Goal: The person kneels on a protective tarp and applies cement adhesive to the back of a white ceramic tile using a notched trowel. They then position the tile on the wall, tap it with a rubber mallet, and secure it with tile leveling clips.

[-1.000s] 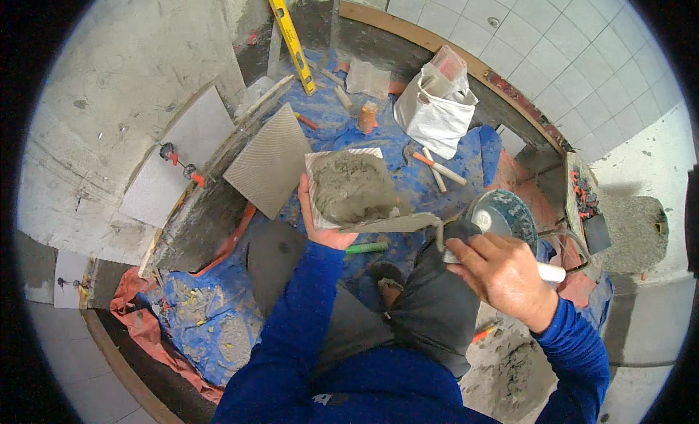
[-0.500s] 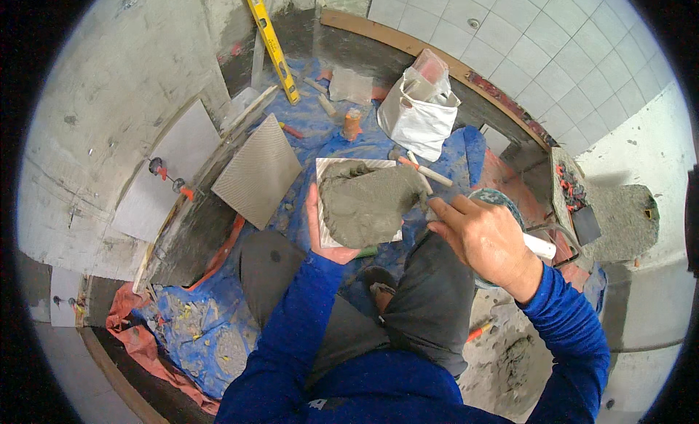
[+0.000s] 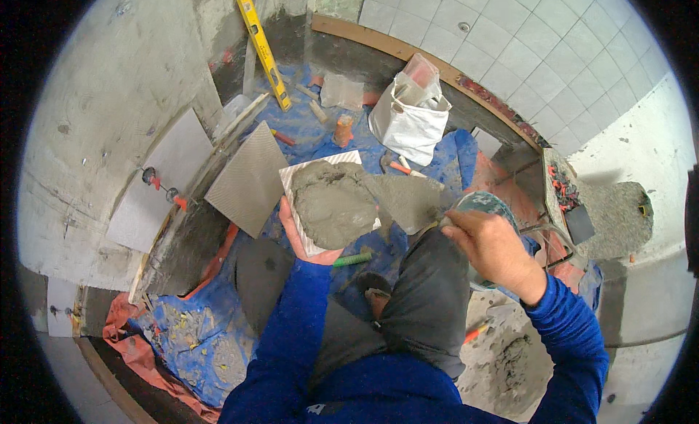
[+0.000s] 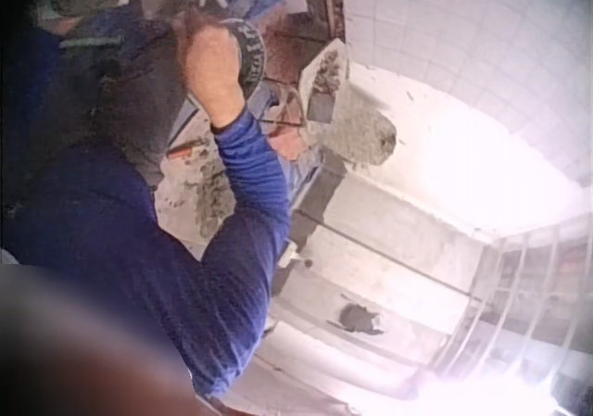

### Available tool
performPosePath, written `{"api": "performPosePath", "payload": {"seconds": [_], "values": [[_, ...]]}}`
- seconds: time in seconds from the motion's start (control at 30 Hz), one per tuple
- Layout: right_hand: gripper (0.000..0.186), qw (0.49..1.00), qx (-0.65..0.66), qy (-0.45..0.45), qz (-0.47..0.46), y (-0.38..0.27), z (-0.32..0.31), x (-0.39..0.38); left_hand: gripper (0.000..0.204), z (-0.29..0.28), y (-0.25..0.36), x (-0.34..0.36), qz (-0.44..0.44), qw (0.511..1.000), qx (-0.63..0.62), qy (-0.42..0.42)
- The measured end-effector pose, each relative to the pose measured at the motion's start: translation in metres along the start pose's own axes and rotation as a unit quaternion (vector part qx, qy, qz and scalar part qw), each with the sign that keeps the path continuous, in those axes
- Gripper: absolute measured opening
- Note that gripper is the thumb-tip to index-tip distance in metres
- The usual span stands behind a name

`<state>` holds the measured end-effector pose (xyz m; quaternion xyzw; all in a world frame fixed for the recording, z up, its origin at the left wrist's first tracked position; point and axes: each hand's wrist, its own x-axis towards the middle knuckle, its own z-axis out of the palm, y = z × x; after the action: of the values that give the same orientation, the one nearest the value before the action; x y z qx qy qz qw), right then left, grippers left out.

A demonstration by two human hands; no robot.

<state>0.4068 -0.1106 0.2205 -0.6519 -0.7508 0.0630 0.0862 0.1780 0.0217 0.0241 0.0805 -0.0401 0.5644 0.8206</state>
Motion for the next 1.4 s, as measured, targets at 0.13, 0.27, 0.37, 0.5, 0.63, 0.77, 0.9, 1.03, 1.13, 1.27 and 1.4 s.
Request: {"api": "performPosePath", "payload": {"seconds": [0.13, 0.27, 0.37, 0.5, 0.63, 0.77, 0.9, 1.03, 1.13, 1.27, 1.4], "values": [[0.028, 1.000, 0.023, -0.001, -0.015, -0.005, 0.018, 0.002, 0.081, -0.004, -0.003, 0.000, 0.020, 0.999, 0.025, 0.018], [0.031, 0.987, 0.140, -0.071, 0.022, -0.009, 0.017, 0.009, 0.081, -0.009, -0.009, -0.001, 0.022, 0.998, 0.059, -0.010], [0.035, 0.962, 0.214, -0.136, 0.100, -0.011, 0.013, 0.013, 0.081, -0.008, -0.012, -0.001, 0.017, 0.996, 0.085, -0.001], [0.045, 0.944, 0.274, -0.135, 0.124, -0.011, 0.020, 0.014, 0.081, 0.000, -0.017, -0.001, -0.006, 0.998, 0.061, 0.004], [0.045, 0.921, 0.342, -0.097, 0.161, -0.009, 0.028, -0.006, 0.076, -0.003, -0.024, -0.001, -0.039, 0.999, -0.008, 0.014], [0.043, 0.821, 0.539, 0.015, 0.186, -0.009, 0.016, -0.051, 0.071, -0.021, -0.037, 0.002, -0.053, 0.996, -0.062, 0.025], [0.048, 0.789, 0.511, 0.231, 0.252, 0.001, -0.023, -0.143, 0.072, -0.034, -0.049, 0.011, -0.062, 0.995, 0.031, 0.078], [0.051, 0.764, 0.259, 0.516, 0.288, 0.033, -0.047, -0.274, 0.074, -0.027, -0.075, 0.022, -0.180, 0.980, 0.058, 0.068], [0.058, 0.687, 0.150, 0.605, 0.373, 0.058, -0.032, -0.379, 0.075, -0.015, -0.094, 0.021, -0.225, 0.970, 0.071, 0.055], [0.059, 0.565, -0.176, 0.535, 0.603, 0.100, 0.090, -0.478, 0.076, 0.000, -0.120, 0.014, -0.271, 0.959, 0.075, 0.034], [0.058, 0.471, -0.014, 0.221, 0.854, 0.122, 0.233, -0.553, 0.078, 0.016, -0.140, 0.005, -0.307, 0.949, 0.064, 0.020]]}}
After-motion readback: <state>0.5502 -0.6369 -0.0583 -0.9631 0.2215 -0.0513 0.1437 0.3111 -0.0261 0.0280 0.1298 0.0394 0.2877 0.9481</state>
